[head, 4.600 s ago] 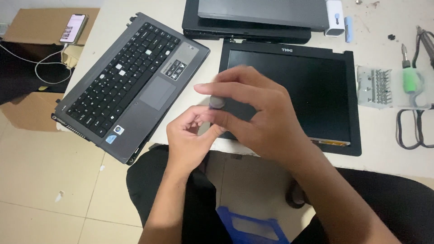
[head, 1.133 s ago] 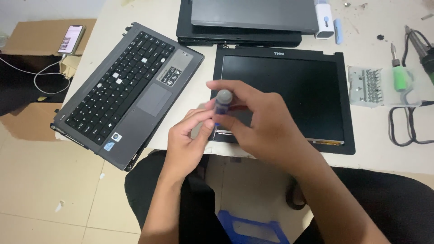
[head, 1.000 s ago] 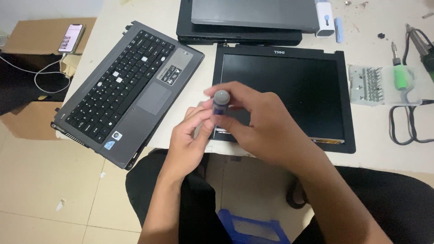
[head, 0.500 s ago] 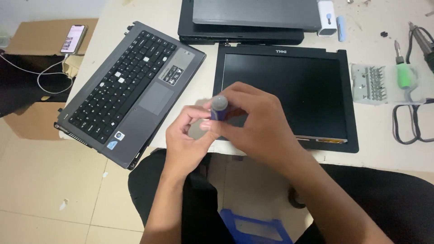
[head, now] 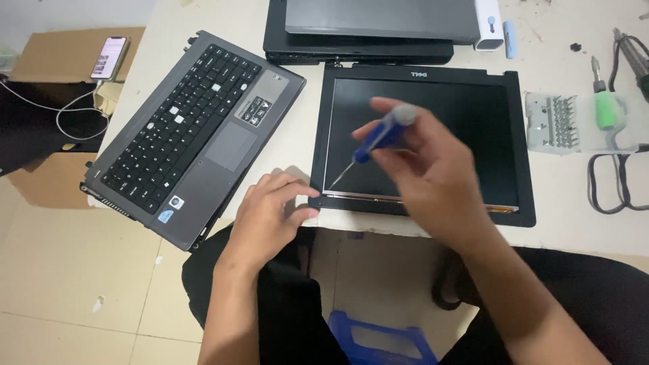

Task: Disassembling a Dell laptop screen assembly using a screwdriver on a low work surface

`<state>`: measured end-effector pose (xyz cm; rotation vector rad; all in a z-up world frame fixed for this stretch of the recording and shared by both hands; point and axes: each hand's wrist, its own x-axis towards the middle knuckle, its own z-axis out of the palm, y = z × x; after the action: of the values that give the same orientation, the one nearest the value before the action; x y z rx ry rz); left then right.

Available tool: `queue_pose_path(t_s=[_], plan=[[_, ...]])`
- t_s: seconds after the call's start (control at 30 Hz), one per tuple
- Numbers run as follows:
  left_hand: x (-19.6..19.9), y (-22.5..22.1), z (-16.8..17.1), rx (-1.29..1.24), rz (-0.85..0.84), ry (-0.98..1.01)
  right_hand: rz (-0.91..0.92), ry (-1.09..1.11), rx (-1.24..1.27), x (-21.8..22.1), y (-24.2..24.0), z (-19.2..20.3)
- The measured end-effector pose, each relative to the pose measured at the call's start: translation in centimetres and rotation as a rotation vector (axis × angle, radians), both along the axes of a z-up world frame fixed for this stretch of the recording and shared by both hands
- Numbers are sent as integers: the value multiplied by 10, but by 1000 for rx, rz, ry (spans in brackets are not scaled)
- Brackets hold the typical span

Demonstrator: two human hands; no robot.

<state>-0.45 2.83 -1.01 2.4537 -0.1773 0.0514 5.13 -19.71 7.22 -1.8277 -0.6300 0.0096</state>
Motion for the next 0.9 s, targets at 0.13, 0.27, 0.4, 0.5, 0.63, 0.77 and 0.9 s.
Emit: queue_pose_path(t_s=[0.13, 0.27, 0.4, 0.5, 0.63, 0.77, 0.9], plan=[[4, -1, -5, 63, -24, -66, -84, 38, 41, 1, -32, 0], [17, 1, -6, 190, -212, -166, -248, 12, -58, -3, -70, 7], [29, 3, -3, 369, -361, -139, -463, 108, -53, -4, -109, 2], [34, 0, -3, 465, -373, -41, -585, 233, 122, -2, -127, -3], [30, -4, -6, 546, -373, -100, -619, 262, 157, -6, -144, -13], [21, -8, -26, 725, -258, -186, -645, 359, 238, -8, -155, -26], [10, -17, -34, 785, -110, -150, -619, 424, 389, -4, -167, -45]])
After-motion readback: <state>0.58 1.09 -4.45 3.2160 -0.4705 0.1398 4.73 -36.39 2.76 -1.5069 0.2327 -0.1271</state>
